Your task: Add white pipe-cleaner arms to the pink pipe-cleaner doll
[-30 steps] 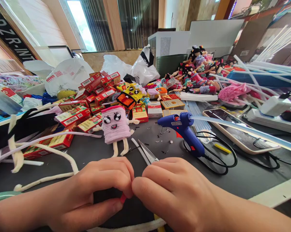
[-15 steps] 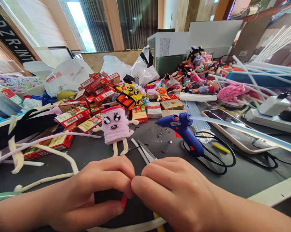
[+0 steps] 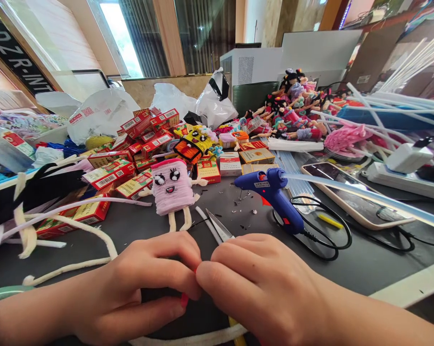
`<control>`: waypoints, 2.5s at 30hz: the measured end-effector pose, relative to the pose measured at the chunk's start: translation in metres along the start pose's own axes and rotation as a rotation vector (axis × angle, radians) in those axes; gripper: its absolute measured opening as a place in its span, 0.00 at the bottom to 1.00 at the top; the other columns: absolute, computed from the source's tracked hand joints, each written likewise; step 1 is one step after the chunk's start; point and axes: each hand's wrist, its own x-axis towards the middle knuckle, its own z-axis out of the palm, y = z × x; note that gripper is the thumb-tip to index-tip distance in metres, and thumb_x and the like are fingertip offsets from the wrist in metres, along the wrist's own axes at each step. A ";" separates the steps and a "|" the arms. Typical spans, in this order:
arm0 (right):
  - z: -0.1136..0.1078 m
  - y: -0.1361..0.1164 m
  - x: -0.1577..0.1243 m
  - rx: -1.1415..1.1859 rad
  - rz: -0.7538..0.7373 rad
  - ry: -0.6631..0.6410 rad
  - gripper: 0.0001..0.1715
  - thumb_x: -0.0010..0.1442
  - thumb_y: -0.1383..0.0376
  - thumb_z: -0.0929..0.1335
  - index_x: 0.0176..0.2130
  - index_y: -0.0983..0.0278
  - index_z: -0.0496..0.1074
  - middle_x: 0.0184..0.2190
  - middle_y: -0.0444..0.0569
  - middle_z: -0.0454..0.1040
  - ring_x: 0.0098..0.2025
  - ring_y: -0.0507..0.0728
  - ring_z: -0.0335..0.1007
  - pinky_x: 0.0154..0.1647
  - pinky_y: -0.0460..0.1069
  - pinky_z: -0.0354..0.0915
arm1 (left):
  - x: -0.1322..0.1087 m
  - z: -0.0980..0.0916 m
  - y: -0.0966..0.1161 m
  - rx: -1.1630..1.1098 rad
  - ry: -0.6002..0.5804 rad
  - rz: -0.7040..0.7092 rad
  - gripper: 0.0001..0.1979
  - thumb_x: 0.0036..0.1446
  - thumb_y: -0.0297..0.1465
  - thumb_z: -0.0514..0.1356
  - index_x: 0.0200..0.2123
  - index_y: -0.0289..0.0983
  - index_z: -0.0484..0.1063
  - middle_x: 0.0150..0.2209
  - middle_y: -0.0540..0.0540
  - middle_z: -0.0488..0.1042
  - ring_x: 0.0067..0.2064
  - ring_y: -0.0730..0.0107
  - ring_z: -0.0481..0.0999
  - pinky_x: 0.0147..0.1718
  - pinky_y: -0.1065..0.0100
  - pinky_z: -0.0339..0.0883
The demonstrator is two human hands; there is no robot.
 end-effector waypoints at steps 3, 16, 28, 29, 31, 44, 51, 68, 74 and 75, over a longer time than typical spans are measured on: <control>0.000 0.000 0.001 0.012 0.001 0.008 0.19 0.71 0.71 0.53 0.36 0.62 0.68 0.27 0.44 0.71 0.27 0.52 0.67 0.28 0.47 0.64 | -0.001 0.001 -0.001 -0.007 0.007 0.008 0.05 0.59 0.23 0.59 0.36 0.31 0.76 0.37 0.39 0.76 0.40 0.66 0.75 0.42 0.71 0.70; 0.001 0.001 0.000 0.002 0.016 0.098 0.20 0.73 0.68 0.54 0.36 0.62 0.69 0.27 0.44 0.74 0.26 0.51 0.71 0.26 0.47 0.65 | -0.003 0.007 -0.006 -0.003 0.163 0.039 0.06 0.57 0.20 0.58 0.35 0.32 0.75 0.34 0.40 0.80 0.37 0.66 0.76 0.40 0.66 0.71; -0.009 -0.005 0.000 -0.077 0.032 0.061 0.12 0.68 0.71 0.59 0.42 0.57 0.67 0.31 0.45 0.78 0.31 0.54 0.78 0.28 0.47 0.70 | -0.005 0.012 -0.011 0.067 0.316 -0.035 0.07 0.55 0.22 0.58 0.34 0.36 0.75 0.32 0.46 0.80 0.36 0.69 0.76 0.39 0.67 0.71; -0.008 -0.005 0.000 -0.076 0.030 0.082 0.12 0.67 0.72 0.60 0.42 0.57 0.67 0.30 0.44 0.78 0.31 0.54 0.78 0.29 0.47 0.70 | -0.005 0.012 -0.011 0.071 0.319 -0.034 0.07 0.55 0.22 0.58 0.34 0.36 0.75 0.32 0.46 0.80 0.36 0.69 0.76 0.39 0.67 0.71; -0.005 -0.005 0.001 -0.074 0.017 0.127 0.11 0.68 0.72 0.59 0.42 0.57 0.66 0.29 0.43 0.77 0.29 0.53 0.77 0.29 0.46 0.69 | -0.005 0.013 -0.011 0.080 0.317 -0.037 0.07 0.55 0.22 0.58 0.34 0.35 0.75 0.32 0.46 0.79 0.35 0.69 0.76 0.39 0.67 0.71; -0.005 -0.001 0.002 -0.038 -0.031 0.103 0.18 0.74 0.67 0.51 0.41 0.58 0.64 0.29 0.45 0.78 0.29 0.52 0.76 0.29 0.47 0.69 | -0.006 0.010 -0.011 0.070 0.322 -0.061 0.09 0.59 0.22 0.55 0.36 0.34 0.75 0.33 0.45 0.79 0.36 0.70 0.76 0.39 0.68 0.70; 0.001 -0.002 0.002 -0.061 -0.047 0.151 0.14 0.72 0.70 0.55 0.40 0.60 0.65 0.26 0.43 0.76 0.24 0.51 0.74 0.29 0.47 0.70 | -0.006 0.009 -0.007 0.075 0.368 -0.081 0.08 0.61 0.22 0.55 0.37 0.34 0.75 0.33 0.48 0.77 0.36 0.72 0.75 0.38 0.71 0.68; 0.004 -0.002 0.006 -0.025 -0.021 0.048 0.26 0.73 0.68 0.49 0.36 0.63 0.70 0.24 0.43 0.71 0.22 0.51 0.64 0.24 0.48 0.63 | -0.007 0.014 -0.013 0.088 0.501 -0.120 0.07 0.61 0.24 0.56 0.37 0.39 0.72 0.31 0.54 0.75 0.33 0.77 0.74 0.35 0.76 0.68; -0.001 -0.004 0.013 -0.095 -0.016 -0.006 0.17 0.71 0.69 0.59 0.34 0.63 0.72 0.26 0.44 0.75 0.26 0.50 0.71 0.27 0.46 0.65 | -0.009 0.016 -0.016 0.099 0.571 -0.152 0.11 0.62 0.22 0.52 0.38 0.40 0.71 0.33 0.56 0.75 0.34 0.79 0.75 0.36 0.76 0.67; -0.001 -0.004 0.013 -0.110 -0.006 0.023 0.18 0.71 0.68 0.59 0.33 0.62 0.72 0.26 0.44 0.75 0.26 0.50 0.72 0.28 0.46 0.65 | -0.009 0.016 -0.016 0.112 0.585 -0.157 0.11 0.63 0.21 0.52 0.38 0.41 0.71 0.33 0.56 0.75 0.34 0.79 0.75 0.36 0.77 0.67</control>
